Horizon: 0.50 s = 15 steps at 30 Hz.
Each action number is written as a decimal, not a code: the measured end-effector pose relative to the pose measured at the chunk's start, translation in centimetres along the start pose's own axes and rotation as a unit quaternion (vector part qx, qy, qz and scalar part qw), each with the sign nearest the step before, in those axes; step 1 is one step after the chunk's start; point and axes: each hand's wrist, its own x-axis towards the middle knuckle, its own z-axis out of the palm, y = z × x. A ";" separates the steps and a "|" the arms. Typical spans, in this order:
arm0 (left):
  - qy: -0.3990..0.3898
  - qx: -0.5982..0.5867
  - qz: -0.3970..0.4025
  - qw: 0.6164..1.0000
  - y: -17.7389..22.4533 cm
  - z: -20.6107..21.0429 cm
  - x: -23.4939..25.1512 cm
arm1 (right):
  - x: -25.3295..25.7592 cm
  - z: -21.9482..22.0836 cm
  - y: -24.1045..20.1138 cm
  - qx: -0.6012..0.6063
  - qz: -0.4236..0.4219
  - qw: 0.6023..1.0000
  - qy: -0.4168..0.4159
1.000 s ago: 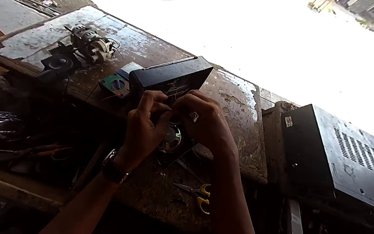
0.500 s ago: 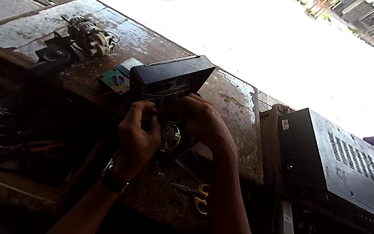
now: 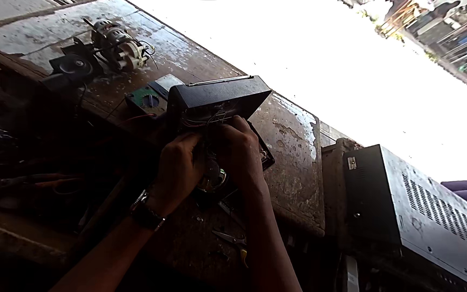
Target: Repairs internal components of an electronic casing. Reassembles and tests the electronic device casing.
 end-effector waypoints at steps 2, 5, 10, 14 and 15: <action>0.006 0.002 0.002 1.000 -0.1 0.2 0.2 | -0.1 0.4 -0.1 0.044 0.014 0.999 -0.006; 0.016 0.002 0.003 1.000 -0.1 0.2 0.2 | -0.1 0.2 -0.1 0.117 0.048 0.992 -0.027; 0.008 -0.005 -0.002 1.000 -0.2 0.4 0.1 | -0.2 -0.3 -0.2 0.211 0.127 0.967 -0.060; 0.006 -0.003 0.001 1.000 -0.5 0.4 0.0 | -0.3 -0.5 -0.1 0.223 0.129 0.963 -0.076; 0.005 0.001 0.003 1.000 -0.6 0.4 0.0 | -0.2 -0.6 -0.1 0.228 0.128 0.962 -0.080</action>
